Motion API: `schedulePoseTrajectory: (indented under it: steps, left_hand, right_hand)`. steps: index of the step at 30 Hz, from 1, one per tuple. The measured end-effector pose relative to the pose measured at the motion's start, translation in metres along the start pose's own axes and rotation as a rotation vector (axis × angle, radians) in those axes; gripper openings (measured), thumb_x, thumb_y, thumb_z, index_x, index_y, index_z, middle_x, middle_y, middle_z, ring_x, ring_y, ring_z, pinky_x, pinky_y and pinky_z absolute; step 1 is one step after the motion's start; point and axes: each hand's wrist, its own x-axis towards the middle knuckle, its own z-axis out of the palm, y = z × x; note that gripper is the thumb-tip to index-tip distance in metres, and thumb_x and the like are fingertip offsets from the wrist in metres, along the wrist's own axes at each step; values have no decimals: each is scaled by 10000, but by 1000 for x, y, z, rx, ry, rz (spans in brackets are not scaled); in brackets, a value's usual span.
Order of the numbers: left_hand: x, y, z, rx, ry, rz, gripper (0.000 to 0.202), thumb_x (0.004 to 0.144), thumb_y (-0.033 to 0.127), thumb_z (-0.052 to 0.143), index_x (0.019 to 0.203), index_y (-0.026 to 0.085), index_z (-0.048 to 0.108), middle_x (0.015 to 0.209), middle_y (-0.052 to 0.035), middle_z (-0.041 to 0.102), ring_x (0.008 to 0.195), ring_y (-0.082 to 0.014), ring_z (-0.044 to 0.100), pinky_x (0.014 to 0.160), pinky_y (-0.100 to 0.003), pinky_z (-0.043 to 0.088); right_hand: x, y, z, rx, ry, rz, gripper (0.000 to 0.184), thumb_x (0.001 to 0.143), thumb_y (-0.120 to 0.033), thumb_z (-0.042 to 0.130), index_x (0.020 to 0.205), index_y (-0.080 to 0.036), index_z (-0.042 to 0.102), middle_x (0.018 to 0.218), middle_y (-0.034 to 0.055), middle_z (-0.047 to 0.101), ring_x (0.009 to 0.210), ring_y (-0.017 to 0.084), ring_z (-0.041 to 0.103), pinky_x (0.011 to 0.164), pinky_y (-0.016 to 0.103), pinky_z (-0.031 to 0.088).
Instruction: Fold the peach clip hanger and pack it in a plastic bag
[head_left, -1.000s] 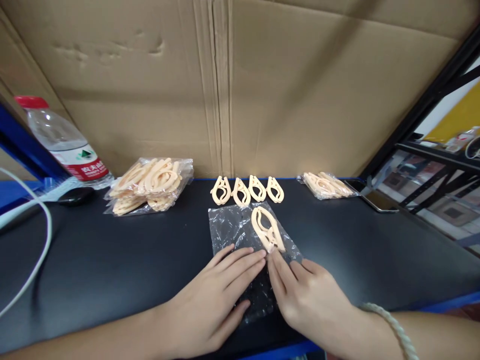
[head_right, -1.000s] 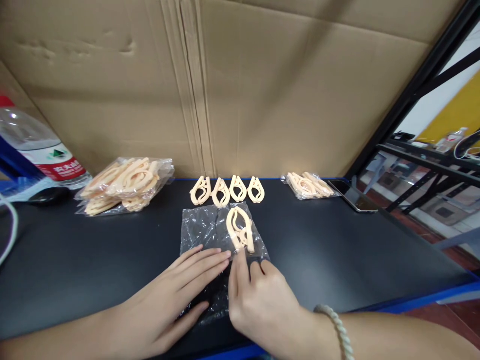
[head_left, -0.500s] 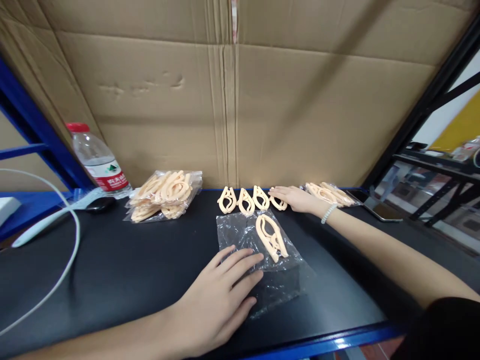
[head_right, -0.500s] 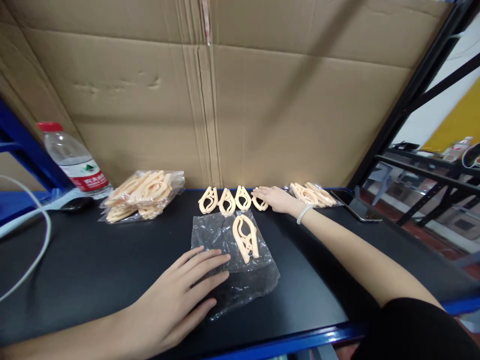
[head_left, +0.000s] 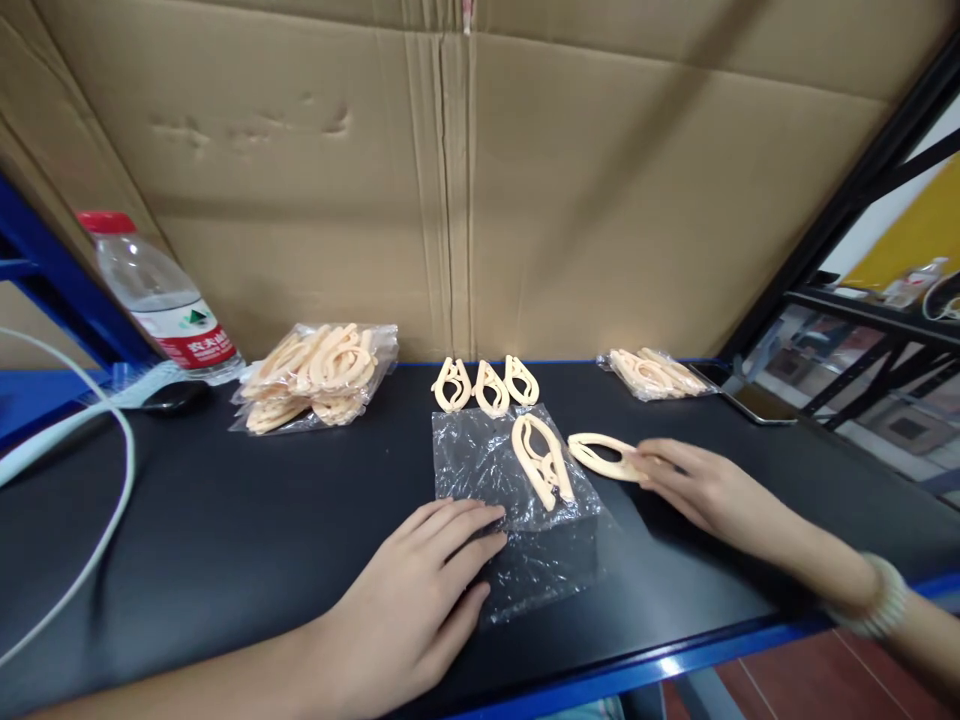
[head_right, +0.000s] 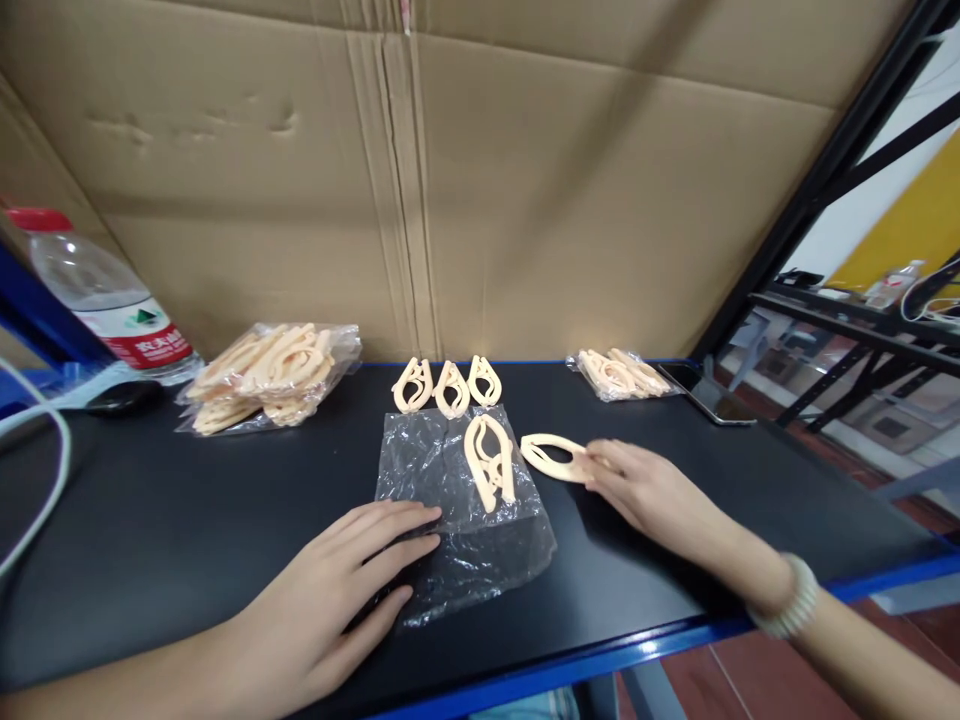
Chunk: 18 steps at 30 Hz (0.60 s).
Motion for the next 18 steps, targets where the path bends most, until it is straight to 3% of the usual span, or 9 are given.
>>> schedulePoseTrajectory:
  steps: [5,9,13,18]
  left_hand:
    - [0,-3,2,-4,-14,-1,450,889,112,471,1328,201,512,1375,-85,547,1262,-272,500,1071,-483,425]
    - [0,-5,4,17,-36,6,451,905,120,456,1349,190,490,1400,-85,523,1284,-268,475,1088,-482,408]
    - [1,-5,5,30,-26,6,444,915,139,456,1353,202,492,1394,-71,532,1273,-266,490,1074,-475,428]
    - [4,-6,5,43,19,17,426,911,183,485,1331,237,526,1365,-49,564,1237,-275,531,1041,-458,465]
  right_hand:
    - [-44,-52,-16,-74,143,-12,212,1010,-215,458,1056,-138,650,933,80,693,841,180,668,670,268,539]
    - [-64,-80,-23,-91,118,2,306,1022,-295,434,1159,-102,628,1081,126,698,966,231,661,751,328,559]
    - [-84,-93,-21,-91,74,58,387,999,-205,453,1361,-76,493,1305,156,597,1229,296,539,893,395,556]
    - [-106,-97,-16,33,110,37,461,968,-68,323,1409,-92,455,1298,153,604,1252,298,523,907,419,569]
